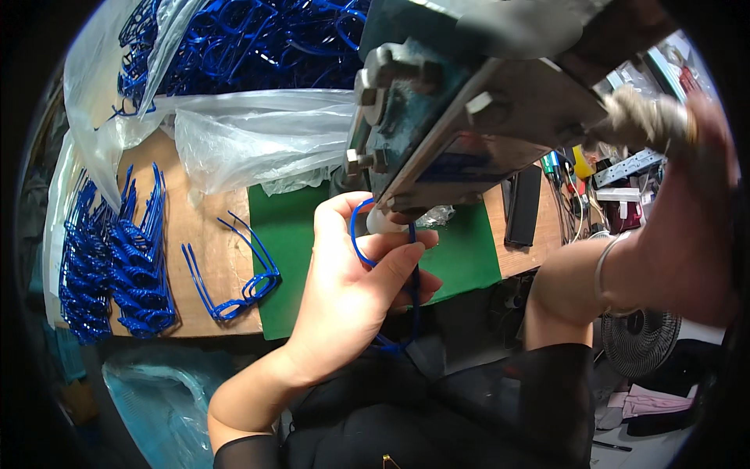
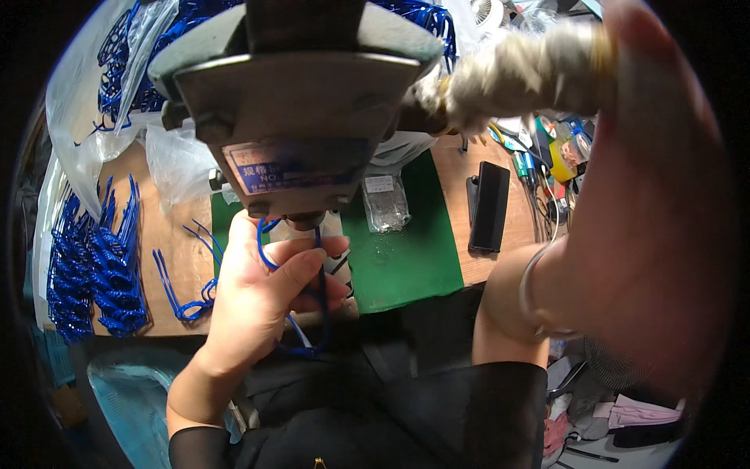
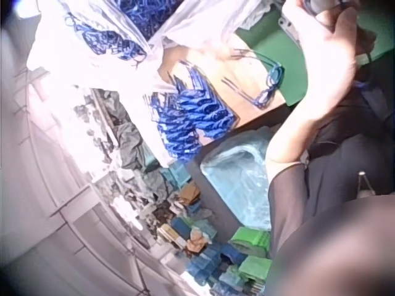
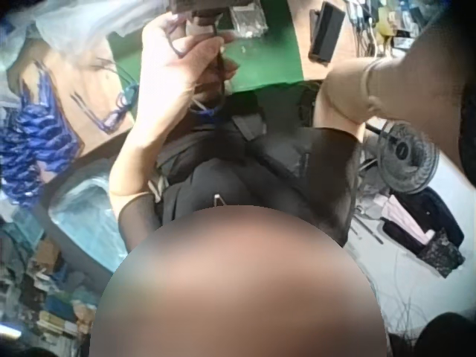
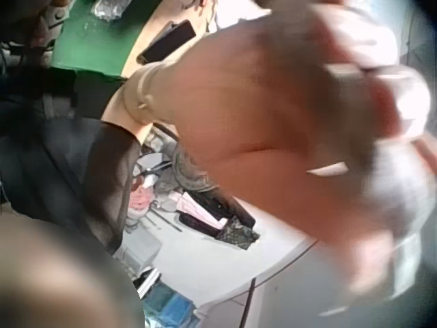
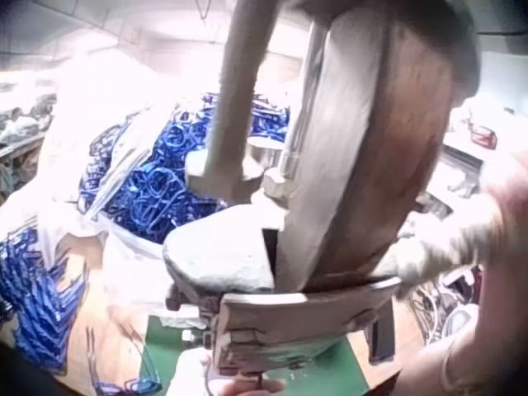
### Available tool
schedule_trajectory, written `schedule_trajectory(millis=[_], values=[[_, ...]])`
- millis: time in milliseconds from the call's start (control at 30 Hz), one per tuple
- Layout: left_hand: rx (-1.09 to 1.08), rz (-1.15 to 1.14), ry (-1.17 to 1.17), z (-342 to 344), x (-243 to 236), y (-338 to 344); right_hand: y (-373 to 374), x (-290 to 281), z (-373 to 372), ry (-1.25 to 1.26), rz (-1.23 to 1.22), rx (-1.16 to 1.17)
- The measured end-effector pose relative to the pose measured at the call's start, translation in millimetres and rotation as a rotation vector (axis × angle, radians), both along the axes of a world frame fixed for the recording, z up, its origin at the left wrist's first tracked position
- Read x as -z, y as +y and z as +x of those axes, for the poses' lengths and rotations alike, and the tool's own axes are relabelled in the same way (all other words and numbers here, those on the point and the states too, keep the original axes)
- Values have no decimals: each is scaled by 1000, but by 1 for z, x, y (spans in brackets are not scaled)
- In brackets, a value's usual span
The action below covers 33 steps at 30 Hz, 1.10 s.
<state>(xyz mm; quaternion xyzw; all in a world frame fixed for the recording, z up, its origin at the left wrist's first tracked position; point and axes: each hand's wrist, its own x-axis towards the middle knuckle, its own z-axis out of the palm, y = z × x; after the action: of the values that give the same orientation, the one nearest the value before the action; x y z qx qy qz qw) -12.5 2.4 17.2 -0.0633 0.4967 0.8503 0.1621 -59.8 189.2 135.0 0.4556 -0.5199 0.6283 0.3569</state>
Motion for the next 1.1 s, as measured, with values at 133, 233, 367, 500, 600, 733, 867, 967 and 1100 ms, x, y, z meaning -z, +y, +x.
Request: schedule_trajectory(millis=[133, 233, 367, 500, 600, 733, 867, 967, 1100], values=[[-61, 33, 52, 3, 3, 11, 7, 31, 23, -20, 172, -64], [-111, -25, 141, 3, 7, 17, 9, 35, 31, -4, 253, -56], [-122, -29, 151, 5, 7, 19, 13, 44, 42, 26, 340, -62], [-100, 15, 92, 2, 3, 16, 9, 20, 34, -42, 333, -176], [-75, 37, 69, 1, 4, 6, -11, -12, 18, -163, 184, -159], [-73, 81, 51, 10, 8, -6, -28, 29, 3, -156, -255, 321], [-84, 184, -9, 23, 14, -18, 22, 170, 5, -430, 941, 442], [-81, 203, -33, 23, 19, -24, 39, 251, 18, -459, 1132, 615], [-121, -11, -3, 33, 48, -34, 29, 263, 30, -397, 1274, 692]])
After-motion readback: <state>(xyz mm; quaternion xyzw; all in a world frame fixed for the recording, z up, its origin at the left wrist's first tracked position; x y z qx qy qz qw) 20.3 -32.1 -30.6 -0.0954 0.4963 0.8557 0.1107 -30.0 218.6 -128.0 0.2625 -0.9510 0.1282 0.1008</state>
